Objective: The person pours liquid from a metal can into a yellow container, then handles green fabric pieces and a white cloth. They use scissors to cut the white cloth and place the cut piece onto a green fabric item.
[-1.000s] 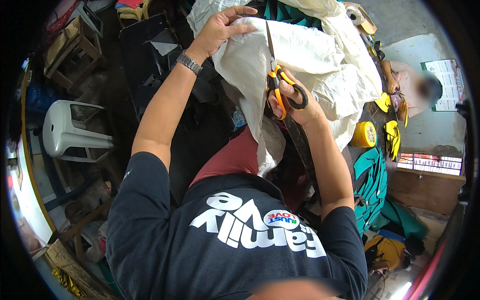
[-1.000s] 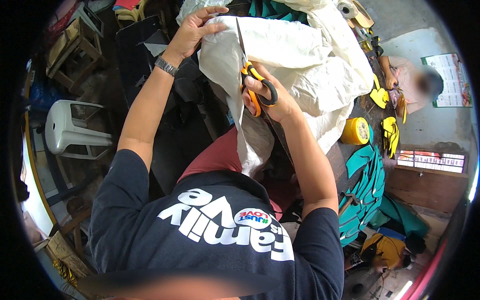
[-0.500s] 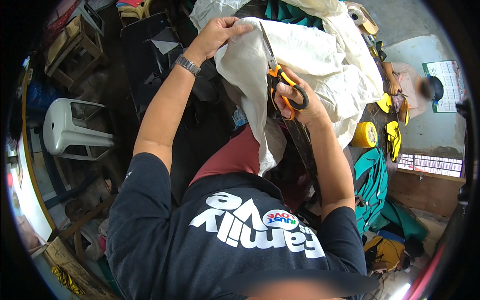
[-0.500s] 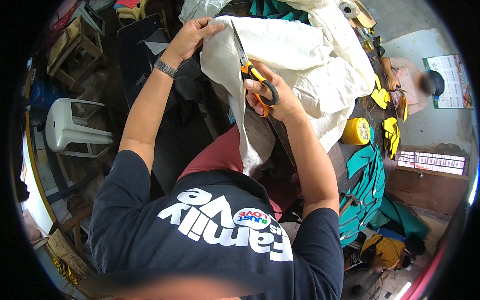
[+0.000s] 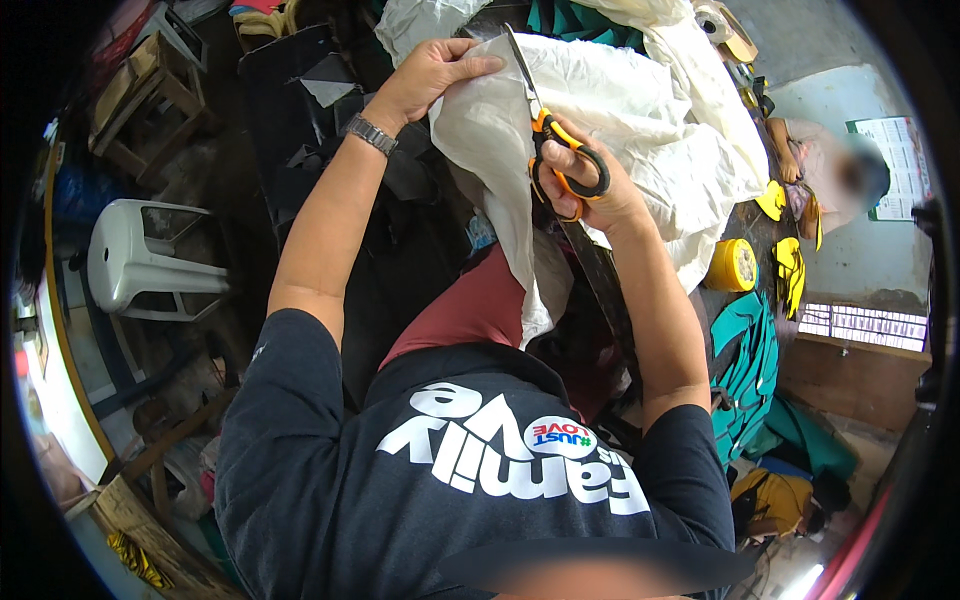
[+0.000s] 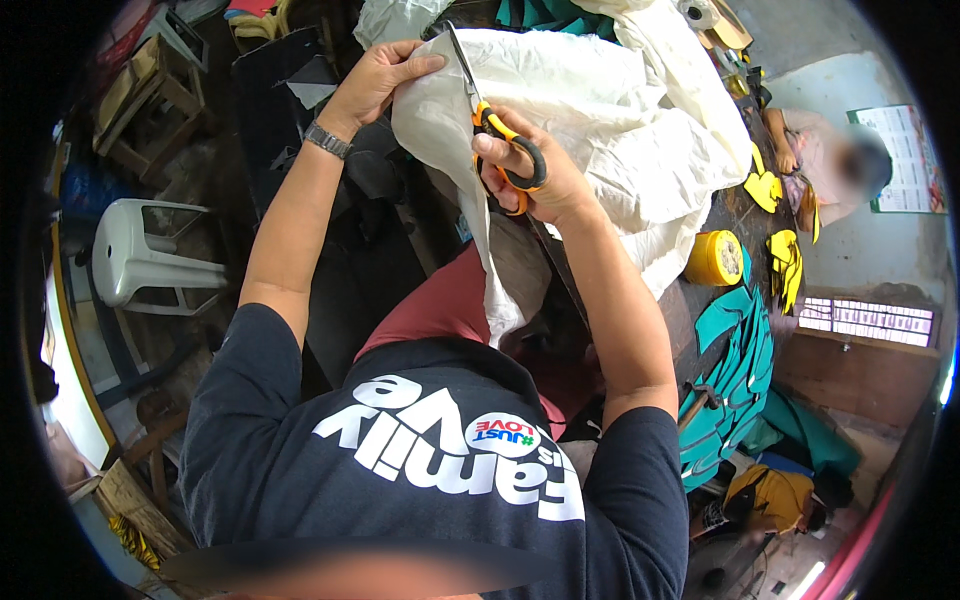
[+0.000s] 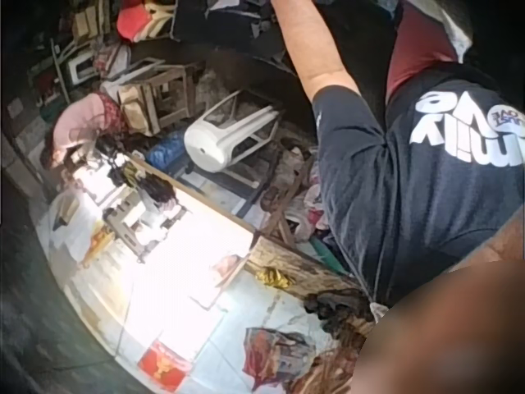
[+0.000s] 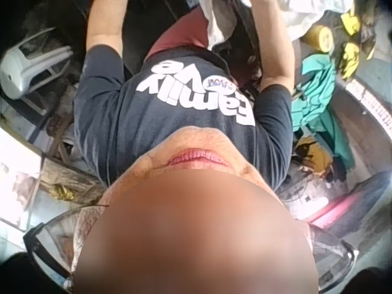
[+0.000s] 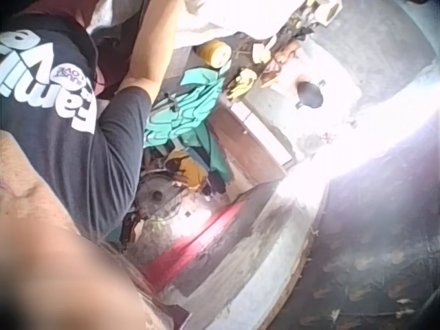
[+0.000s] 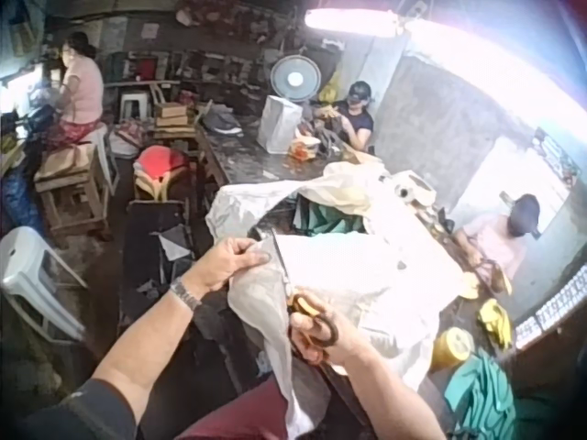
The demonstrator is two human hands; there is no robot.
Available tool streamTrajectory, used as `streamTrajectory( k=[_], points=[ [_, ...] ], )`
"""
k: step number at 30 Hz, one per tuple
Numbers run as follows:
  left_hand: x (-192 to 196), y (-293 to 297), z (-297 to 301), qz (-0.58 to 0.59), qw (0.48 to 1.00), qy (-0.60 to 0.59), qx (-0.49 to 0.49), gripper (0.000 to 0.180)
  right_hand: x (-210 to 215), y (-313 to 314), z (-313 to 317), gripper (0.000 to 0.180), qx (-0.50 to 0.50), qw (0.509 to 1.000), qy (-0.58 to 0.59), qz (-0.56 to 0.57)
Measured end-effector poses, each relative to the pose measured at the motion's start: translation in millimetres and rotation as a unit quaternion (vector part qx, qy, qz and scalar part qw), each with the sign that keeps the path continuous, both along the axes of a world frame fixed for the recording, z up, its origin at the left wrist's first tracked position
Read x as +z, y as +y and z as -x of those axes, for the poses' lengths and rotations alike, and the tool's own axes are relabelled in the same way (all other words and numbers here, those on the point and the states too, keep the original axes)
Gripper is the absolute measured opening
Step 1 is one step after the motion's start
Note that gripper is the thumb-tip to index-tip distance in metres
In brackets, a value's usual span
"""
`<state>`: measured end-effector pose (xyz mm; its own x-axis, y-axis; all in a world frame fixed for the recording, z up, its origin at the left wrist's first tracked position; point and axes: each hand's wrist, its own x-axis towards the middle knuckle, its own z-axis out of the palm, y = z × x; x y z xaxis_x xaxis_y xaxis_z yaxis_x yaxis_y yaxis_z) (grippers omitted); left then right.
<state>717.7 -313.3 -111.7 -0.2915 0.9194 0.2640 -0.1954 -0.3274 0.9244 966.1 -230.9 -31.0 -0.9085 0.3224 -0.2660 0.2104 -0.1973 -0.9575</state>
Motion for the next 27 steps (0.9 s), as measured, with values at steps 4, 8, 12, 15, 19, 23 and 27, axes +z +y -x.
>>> streamTrajectory(
  k=[4,8,12,15,19,23,27],
  points=[
    [4.6,-3.6,-4.6,0.025,0.999,-0.018,-0.017,0.031,1.5,-5.5,-2.2,0.078,0.007,0.999,0.018,-0.036],
    [5.6,-8.7,-14.7,0.053,0.998,0.005,-0.027,0.028,3.6,-6.3,-3.0,0.077,-0.005,0.999,0.005,-0.035],
    [4.5,-18.4,-25.7,0.077,0.996,-0.023,-0.024,0.021,7.8,-19.0,-14.5,0.077,-0.011,0.999,-0.009,-0.040],
    [2.4,-35.3,-44.0,0.066,0.997,0.024,-0.033,0.016,10.6,-34.4,-39.4,0.078,-0.029,0.996,0.019,-0.082],
    [-1.7,-75.0,-82.8,0.027,0.998,0.006,-0.052,0.013,19.0,-42.9,-133.2,0.094,-0.103,0.954,-0.015,-0.280],
    [10.2,-83.3,-108.7,-0.065,0.995,0.041,0.056,0.014,0.8,-54.1,-238.6,0.101,-0.347,0.850,-0.187,-0.348],
    [63.5,-64.3,-111.3,-0.168,0.963,0.151,0.145,0.011,-15.7,-45.4,-337.1,0.105,-0.352,0.683,-0.453,-0.452]
  ],
)
